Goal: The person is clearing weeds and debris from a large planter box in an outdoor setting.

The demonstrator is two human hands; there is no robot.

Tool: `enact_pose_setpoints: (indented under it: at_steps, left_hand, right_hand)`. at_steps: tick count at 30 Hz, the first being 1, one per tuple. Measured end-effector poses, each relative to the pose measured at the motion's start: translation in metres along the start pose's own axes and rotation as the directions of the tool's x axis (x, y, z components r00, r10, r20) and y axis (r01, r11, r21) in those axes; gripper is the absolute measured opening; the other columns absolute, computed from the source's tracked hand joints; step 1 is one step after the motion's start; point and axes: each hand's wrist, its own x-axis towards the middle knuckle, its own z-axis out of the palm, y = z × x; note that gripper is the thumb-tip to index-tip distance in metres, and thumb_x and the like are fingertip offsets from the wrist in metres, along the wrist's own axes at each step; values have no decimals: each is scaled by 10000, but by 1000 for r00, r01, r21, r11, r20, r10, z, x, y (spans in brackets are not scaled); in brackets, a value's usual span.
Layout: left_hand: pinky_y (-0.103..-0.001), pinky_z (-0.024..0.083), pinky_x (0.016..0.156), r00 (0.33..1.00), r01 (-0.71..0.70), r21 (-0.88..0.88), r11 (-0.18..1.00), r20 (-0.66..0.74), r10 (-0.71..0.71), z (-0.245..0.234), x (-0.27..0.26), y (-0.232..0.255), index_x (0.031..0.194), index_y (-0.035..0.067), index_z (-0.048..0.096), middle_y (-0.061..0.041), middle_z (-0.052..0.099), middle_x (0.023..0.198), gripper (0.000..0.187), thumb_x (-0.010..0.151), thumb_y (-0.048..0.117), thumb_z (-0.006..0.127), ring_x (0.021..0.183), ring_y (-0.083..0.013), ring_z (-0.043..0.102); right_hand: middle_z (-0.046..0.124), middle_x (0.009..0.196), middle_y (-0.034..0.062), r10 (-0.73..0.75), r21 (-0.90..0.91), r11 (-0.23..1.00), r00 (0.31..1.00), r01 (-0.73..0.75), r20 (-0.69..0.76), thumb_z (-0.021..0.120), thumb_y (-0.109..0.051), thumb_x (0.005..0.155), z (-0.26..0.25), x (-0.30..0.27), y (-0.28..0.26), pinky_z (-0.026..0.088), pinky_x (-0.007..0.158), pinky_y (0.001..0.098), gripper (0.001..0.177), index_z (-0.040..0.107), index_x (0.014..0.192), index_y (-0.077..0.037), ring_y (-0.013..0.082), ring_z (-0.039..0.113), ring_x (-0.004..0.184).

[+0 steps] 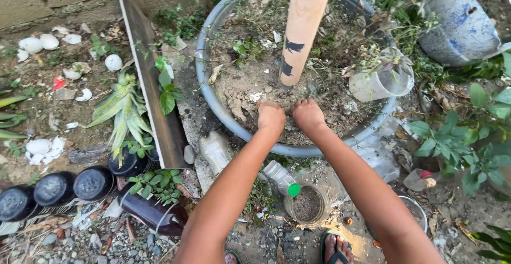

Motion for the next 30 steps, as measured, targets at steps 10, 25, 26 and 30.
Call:
enact_pose_setpoints:
  at_steps: [10,25,26,30]
  left_hand:
    - [-455,549,1010,954,-52,-581,813,213,213,-87,-23,-80,1158,41,753,-202,718,1231,327,886,96,579,1152,-357,696]
    - [-516,535,958,984,106,-692,714,175,23,-79,-51,-109,1161,61,705,-206,669,1231,300,904,187,616,1127,-405,657]
    - [-507,539,973,993,39,-673,738,109,47,-71,-44,-102,1143,51,720,-215,683,1217,291,888,126,601,1126,-400,670]
    - [-475,576,1014,999,-46,-657,753,-26,39,-34,-16,-60,1149,27,732,-222,715,1266,274,926,49,575,1169,-373,706]
  right_hand:
    - [713,1197,190,66,335,935,985,-117,159,526,-112,978,0,1,24,557,967,434,275,664,1210,-58,310,712,1107]
    - [732,1113,185,-44,459,884,960,-91,275,475,-308,1024,-111,-43,66,563,961,464,322,644,1252,-154,356,732,1013]
    - [726,1114,191,-58,406,912,965,-52,254,469,-286,1033,-105,-48,70,571,931,479,302,666,1179,-109,364,725,1012]
    - [731,1090,188,-77,323,946,954,-22,291,479,-215,1028,-71,-65,70,596,871,474,277,693,1106,-58,343,734,993]
